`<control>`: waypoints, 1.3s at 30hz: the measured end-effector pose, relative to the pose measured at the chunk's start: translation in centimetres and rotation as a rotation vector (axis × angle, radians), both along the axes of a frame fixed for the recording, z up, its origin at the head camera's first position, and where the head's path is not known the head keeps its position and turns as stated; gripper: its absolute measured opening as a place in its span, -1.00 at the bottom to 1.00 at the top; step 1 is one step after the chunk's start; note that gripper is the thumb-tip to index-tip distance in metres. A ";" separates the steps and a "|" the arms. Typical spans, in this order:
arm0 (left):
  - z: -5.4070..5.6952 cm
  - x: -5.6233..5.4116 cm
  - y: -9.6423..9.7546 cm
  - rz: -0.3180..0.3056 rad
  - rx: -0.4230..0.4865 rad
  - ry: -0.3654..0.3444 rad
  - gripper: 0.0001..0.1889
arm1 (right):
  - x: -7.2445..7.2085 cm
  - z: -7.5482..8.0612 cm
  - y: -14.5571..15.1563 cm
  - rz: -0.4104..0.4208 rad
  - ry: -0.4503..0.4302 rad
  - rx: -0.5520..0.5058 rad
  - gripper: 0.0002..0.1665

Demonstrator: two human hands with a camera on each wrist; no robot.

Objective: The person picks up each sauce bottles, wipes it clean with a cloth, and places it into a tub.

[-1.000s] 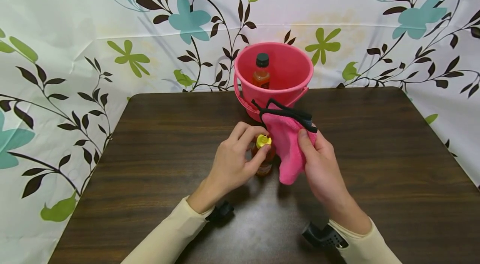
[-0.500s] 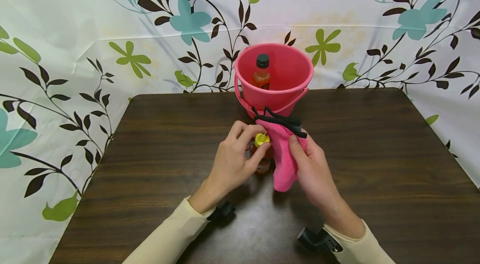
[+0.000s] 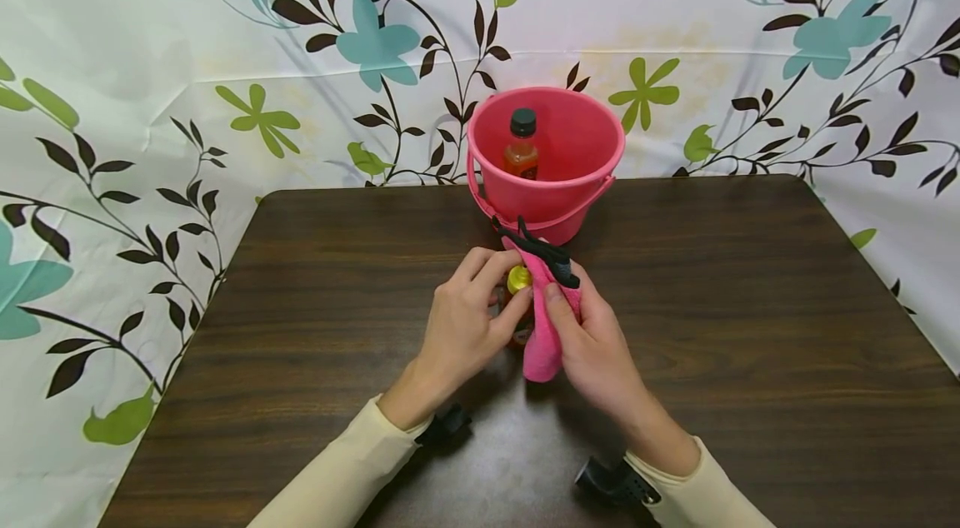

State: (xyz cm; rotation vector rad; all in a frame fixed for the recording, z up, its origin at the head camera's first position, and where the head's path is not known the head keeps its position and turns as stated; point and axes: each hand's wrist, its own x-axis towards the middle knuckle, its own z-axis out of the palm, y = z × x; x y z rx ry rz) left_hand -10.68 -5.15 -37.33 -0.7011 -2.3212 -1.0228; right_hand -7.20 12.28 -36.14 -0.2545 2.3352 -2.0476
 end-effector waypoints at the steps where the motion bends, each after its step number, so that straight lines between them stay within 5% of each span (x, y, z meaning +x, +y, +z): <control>1: 0.0 0.0 0.0 -0.005 0.002 0.003 -0.67 | -0.1 -0.1 -0.1 0.006 -0.006 -0.003 -0.52; 8: -0.1 0.2 -0.1 -0.047 0.005 0.032 -0.66 | -0.6 -1.1 -0.3 0.027 -0.036 -0.014 -0.56; 32: 0.1 0.4 0.2 -0.025 -0.015 0.006 -0.65 | -1.3 -5.6 -0.8 -0.040 -0.151 -0.205 -0.52; 39: 0.0 0.3 0.3 -0.027 -0.021 -0.011 -0.64 | -1.5 -6.0 -0.3 -0.052 -0.205 -0.181 -0.51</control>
